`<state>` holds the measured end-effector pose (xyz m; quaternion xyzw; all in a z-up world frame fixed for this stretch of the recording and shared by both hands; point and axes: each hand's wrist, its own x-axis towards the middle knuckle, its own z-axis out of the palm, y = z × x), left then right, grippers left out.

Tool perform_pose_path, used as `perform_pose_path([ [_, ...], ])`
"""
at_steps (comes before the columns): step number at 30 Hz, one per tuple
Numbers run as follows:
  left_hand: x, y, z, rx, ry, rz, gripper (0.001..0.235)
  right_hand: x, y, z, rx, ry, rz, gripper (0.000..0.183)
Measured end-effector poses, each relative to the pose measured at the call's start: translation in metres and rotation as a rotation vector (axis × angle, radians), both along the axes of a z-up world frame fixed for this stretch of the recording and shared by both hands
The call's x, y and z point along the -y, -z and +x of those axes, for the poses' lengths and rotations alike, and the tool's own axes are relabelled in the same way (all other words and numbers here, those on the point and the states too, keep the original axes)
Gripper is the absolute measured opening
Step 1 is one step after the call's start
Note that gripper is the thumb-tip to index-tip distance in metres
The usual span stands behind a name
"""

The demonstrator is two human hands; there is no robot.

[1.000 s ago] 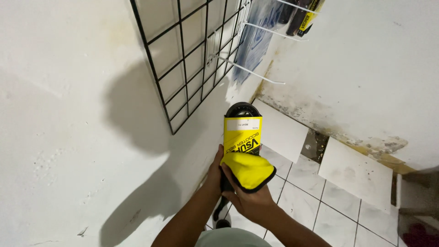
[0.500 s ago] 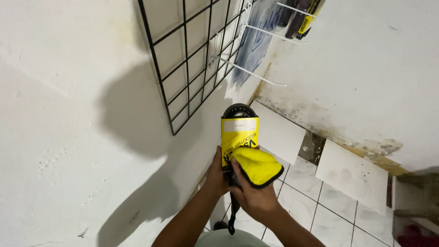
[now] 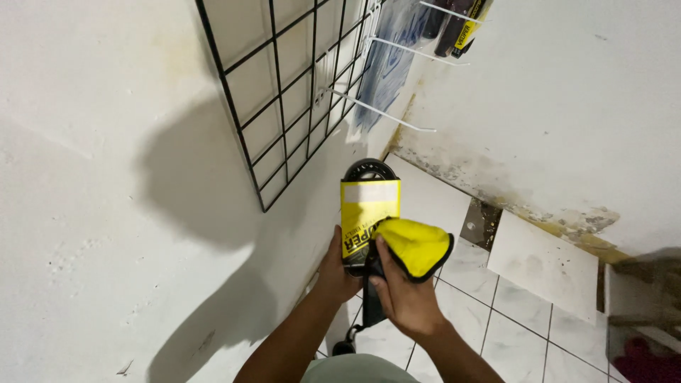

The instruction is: The person wipes the surface of several packaged scooter parts with a yellow and black cloth. They clean a yellow Vsuper scooter belt package, a blue OSK brake pad package, and another Vsuper belt package, then hang them on a wall grid display.

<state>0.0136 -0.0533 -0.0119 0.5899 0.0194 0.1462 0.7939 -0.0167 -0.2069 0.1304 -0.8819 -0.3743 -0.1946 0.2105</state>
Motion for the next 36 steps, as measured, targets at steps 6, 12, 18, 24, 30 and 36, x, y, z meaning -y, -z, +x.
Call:
perform_pose_path([
  [6,-0.012,-0.057,-0.001,0.067,0.631,-1.117,0.064,0.037,0.057,-0.005,-0.049,-0.101,0.117,0.054],
  [12,-0.018,-0.065,-0.006,0.189,0.700,-1.054,0.068,0.097,0.096,-0.002,-0.089,-0.005,0.543,0.044],
  [18,-0.011,-0.054,-0.010,0.154,0.711,-1.100,0.081,0.083,0.114,-0.006,-0.035,-0.329,0.574,0.068],
  [24,0.015,-0.059,-0.021,0.061,0.675,-1.062,0.097,0.036,0.082,-0.023,-0.148,-0.246,-0.020,0.075],
  [30,0.012,-0.081,-0.030,0.115,0.558,-0.949,0.082,0.027,0.064,-0.021,-0.191,-0.126,-0.093,0.087],
  [36,0.015,-0.070,-0.030,-0.162,0.392,-0.890,0.081,0.009,0.051,-0.033,-0.183,-0.161,-0.021,0.076],
])
